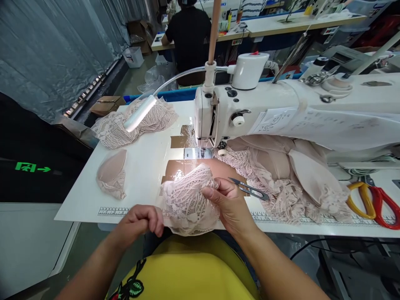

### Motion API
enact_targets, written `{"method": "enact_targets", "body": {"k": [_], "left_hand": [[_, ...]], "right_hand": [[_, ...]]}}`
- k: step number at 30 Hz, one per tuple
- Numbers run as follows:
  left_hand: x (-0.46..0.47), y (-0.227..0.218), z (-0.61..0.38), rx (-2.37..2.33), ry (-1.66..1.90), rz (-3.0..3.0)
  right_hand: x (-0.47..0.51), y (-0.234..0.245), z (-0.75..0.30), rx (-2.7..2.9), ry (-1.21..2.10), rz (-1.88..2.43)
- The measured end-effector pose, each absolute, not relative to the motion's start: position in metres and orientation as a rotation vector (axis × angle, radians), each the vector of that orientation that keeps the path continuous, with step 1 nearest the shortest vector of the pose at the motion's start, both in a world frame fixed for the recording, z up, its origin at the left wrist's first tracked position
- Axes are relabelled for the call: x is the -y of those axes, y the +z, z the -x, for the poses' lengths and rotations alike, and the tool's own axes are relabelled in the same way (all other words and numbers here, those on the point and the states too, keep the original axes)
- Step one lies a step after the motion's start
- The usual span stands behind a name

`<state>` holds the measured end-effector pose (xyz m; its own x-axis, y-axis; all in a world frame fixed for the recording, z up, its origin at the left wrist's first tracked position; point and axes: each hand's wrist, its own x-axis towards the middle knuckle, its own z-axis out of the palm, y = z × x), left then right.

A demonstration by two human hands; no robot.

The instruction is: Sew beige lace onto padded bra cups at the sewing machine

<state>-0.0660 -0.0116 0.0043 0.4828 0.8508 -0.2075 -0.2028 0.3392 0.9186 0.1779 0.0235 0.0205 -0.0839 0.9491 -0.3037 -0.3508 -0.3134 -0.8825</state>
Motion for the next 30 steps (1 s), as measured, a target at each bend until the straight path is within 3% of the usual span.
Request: {"method": "enact_targets", "body": {"k": [4, 8, 17, 30], "left_hand": [[0.000, 0.036, 0.079, -1.026, 0.994, -1.462], [-0.007, 0.050, 0.064, -0.974, 0.710, -1.682], [0.001, 0.031, 0.050, -0.947, 0.645, -1.540], [-0.012, 0.034, 0.048, -0.968, 0.670, -1.569]], "right_hand": [[-0.022, 0.027, -0.173, 1.310, 1.752, 1.051], [-0.016, 0.033, -0.162, 1.594, 1.765, 0.957], [-0.013, 0.032, -0.152, 1.555, 1.425, 1.018], [-0.015, 0.026, -0.153, 1.617, 1.448, 1.192]]}}
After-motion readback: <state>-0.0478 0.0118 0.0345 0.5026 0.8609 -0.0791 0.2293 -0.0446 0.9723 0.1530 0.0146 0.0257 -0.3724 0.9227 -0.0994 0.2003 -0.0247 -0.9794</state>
